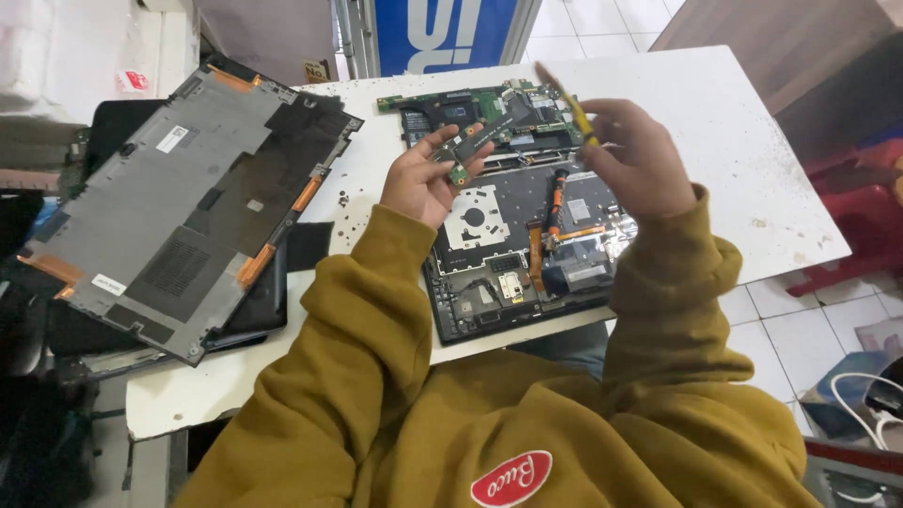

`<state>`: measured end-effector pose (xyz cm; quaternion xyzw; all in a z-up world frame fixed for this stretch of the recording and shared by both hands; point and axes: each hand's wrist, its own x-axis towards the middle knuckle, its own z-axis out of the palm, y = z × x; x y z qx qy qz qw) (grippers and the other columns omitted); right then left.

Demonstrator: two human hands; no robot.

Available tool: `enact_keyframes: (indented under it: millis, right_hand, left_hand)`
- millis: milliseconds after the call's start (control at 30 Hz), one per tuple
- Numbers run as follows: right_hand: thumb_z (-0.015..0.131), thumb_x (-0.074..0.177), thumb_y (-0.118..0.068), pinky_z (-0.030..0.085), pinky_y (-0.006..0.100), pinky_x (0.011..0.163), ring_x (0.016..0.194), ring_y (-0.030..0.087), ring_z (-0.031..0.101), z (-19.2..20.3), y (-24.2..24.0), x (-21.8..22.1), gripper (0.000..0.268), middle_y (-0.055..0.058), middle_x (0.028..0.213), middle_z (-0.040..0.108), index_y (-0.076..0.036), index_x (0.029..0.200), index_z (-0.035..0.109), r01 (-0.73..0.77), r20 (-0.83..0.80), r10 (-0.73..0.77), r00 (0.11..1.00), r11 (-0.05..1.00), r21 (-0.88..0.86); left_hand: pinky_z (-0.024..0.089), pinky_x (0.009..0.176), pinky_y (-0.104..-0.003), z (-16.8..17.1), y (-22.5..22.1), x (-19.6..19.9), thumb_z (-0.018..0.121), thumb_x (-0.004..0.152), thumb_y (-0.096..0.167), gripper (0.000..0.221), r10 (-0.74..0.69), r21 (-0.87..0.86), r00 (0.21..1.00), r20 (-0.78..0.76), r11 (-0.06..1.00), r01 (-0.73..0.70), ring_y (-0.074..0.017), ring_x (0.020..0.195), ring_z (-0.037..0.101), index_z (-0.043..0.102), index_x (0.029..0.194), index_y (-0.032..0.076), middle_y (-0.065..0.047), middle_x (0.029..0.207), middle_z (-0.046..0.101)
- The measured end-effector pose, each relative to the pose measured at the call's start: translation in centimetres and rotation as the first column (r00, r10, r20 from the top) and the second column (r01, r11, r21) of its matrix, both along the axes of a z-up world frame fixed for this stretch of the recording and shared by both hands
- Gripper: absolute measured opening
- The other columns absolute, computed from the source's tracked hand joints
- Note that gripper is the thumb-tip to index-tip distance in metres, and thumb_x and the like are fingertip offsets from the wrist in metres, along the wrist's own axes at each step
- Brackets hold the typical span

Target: Disassembling a laptop by removing internal components like the motherboard and disconnecting ribbon cables using a screwdriver.

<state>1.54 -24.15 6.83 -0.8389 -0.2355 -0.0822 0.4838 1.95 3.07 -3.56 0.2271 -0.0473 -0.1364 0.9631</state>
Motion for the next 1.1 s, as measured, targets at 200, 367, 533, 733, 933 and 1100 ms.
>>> enact_keyframes:
  millis: [200, 367, 533, 733, 933, 1100]
  right_hand:
    - [0.056, 0.089, 0.010, 0.062, 0.042, 0.077, 0.089, 0.026, 0.066, -2.4, 6.0, 2.8, 0.042, 0.009, 0.095, 0.053, -0.003, 0.128, 0.064, -0.213, -0.223, 0.247, 0.943, 0.963, 0.168]
    - [0.064, 0.091, 0.007, 0.054, 0.045, 0.070, 0.075, 0.028, 0.064, -5.2, 6.1, 2.6, 0.034, 0.015, 0.089, 0.059, 0.001, 0.124, 0.067, -0.344, -0.022, 0.343, 0.939, 0.938, -0.033]
    - [0.066, 0.089, 0.005, 0.050, 0.049, 0.068, 0.075, 0.036, 0.061, -5.8, 6.6, 3.5, 0.033, 0.020, 0.089, 0.062, 0.003, 0.122, 0.069, -0.420, 0.098, 0.448, 0.889, 0.881, -0.217]
    - [0.067, 0.091, 0.007, 0.057, 0.048, 0.076, 0.086, 0.039, 0.068, -6.8, 6.5, 4.0, 0.034, 0.019, 0.098, 0.064, -0.004, 0.123, 0.071, -0.331, 0.152, 0.376, 0.914, 0.908, -0.258]
    - [0.060, 0.098, 0.004, 0.054, 0.039, 0.078, 0.089, 0.025, 0.060, -6.4, 6.1, 3.7, 0.032, 0.011, 0.104, 0.060, -0.006, 0.127, 0.070, -0.328, 0.209, 0.417, 0.885, 0.875, -0.357]
    - [0.059, 0.097, 0.008, 0.053, 0.039, 0.071, 0.083, 0.027, 0.058, -8.1, 6.1, 5.0, 0.036, 0.013, 0.099, 0.055, -0.006, 0.128, 0.069, -0.308, 0.373, 0.430, 0.822, 0.887, -0.344]
  left_hand:
    - [0.053, 0.110, -0.057, -0.1, 0.6, 0.0, 0.037, 0.105, 0.000, 0.030, 0.102, -0.027, 0.991, -0.091, 0.994, -0.105, -0.0474, 0.133, 0.054, 0.051, 0.131, 0.001, -0.026, 0.149, 0.053]
    - [0.059, 0.104, -0.056, -2.3, 0.5, 0.8, 0.049, 0.106, 0.029, 0.039, 0.115, -0.073, 0.986, -0.123, 0.990, -0.124, -0.0476, 0.131, 0.057, 0.055, 0.136, 0.005, -0.024, 0.149, 0.053]
    - [0.051, 0.113, -0.057, -2.3, 0.7, 1.6, 0.049, 0.107, 0.034, 0.046, 0.153, -0.086, 0.986, -0.061, 0.984, -0.158, -0.0477, 0.135, 0.053, 0.053, 0.141, 0.002, -0.024, 0.150, 0.051]
    - [0.048, 0.116, -0.057, -1.0, 0.8, 1.2, 0.047, 0.108, 0.026, 0.043, 0.154, -0.082, 0.988, 0.005, 0.985, -0.153, -0.0493, 0.136, 0.052, 0.053, 0.143, 0.003, -0.025, 0.150, 0.052]
    - [0.054, 0.100, -0.053, 3.2, 0.9, -0.6, 0.031, 0.104, -0.001, 0.039, 0.336, -0.006, 0.922, -0.191, 0.939, -0.343, -0.0564, 0.121, 0.060, 0.048, 0.138, -0.012, -0.032, 0.149, 0.050]
    - [0.046, 0.110, -0.059, 2.5, 0.4, -0.3, 0.033, 0.104, -0.003, 0.041, 0.341, -0.004, 0.924, -0.174, 0.938, -0.347, -0.0591, 0.122, 0.058, 0.048, 0.140, -0.012, -0.035, 0.151, 0.044]
